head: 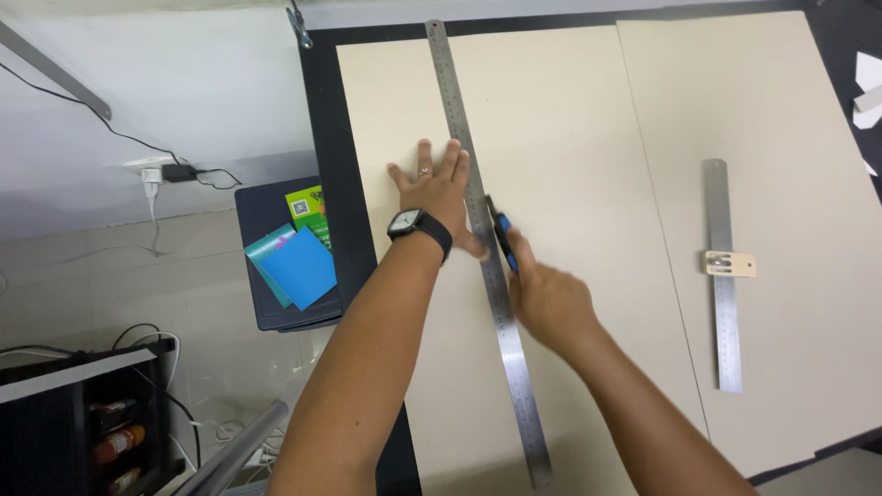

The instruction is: Measuring and cutting a large board using a utility knife and metal rulers

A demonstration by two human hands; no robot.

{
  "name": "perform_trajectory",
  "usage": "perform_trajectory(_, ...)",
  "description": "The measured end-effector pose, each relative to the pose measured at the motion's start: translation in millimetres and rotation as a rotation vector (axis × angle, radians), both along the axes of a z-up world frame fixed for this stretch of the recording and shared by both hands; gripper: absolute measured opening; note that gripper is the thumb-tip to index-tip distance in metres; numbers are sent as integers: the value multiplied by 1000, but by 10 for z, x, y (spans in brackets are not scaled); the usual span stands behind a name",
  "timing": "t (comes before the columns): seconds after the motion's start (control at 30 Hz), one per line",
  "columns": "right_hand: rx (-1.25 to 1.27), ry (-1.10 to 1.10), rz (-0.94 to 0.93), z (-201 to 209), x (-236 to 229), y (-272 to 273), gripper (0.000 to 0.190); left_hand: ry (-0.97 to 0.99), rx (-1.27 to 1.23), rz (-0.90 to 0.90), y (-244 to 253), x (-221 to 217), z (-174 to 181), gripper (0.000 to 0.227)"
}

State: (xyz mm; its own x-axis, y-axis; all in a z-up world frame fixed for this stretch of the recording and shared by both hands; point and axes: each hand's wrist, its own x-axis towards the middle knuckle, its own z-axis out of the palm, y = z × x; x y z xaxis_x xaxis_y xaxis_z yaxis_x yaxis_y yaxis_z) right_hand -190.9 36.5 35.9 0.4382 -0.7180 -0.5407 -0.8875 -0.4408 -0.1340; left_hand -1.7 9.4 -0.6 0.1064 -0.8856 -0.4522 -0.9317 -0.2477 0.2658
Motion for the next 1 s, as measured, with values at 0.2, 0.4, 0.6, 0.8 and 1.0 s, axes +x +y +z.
perform_trajectory(0.2,-179,-163,75,-651,-890,610,67,-48,109,-29,-54,11,-5,154)
perform_trajectory(0.4,-93,-50,5,-631,-1372,1207,77,-37,123,-19,-55,3,32,153)
perform_trajectory(0.6,-90,-19,-1,-776,-1619,1419,77,-36,129,-22,-55,-8,33,154)
perform_trajectory(0.8,52,156,-32,613,-1263,743,66,-20,113,-32,-54,9,2,155)
perform_trajectory(1.0,-202,-180,-115,630,1,-454,48,-14,38,-2,-4,-15,56,144)
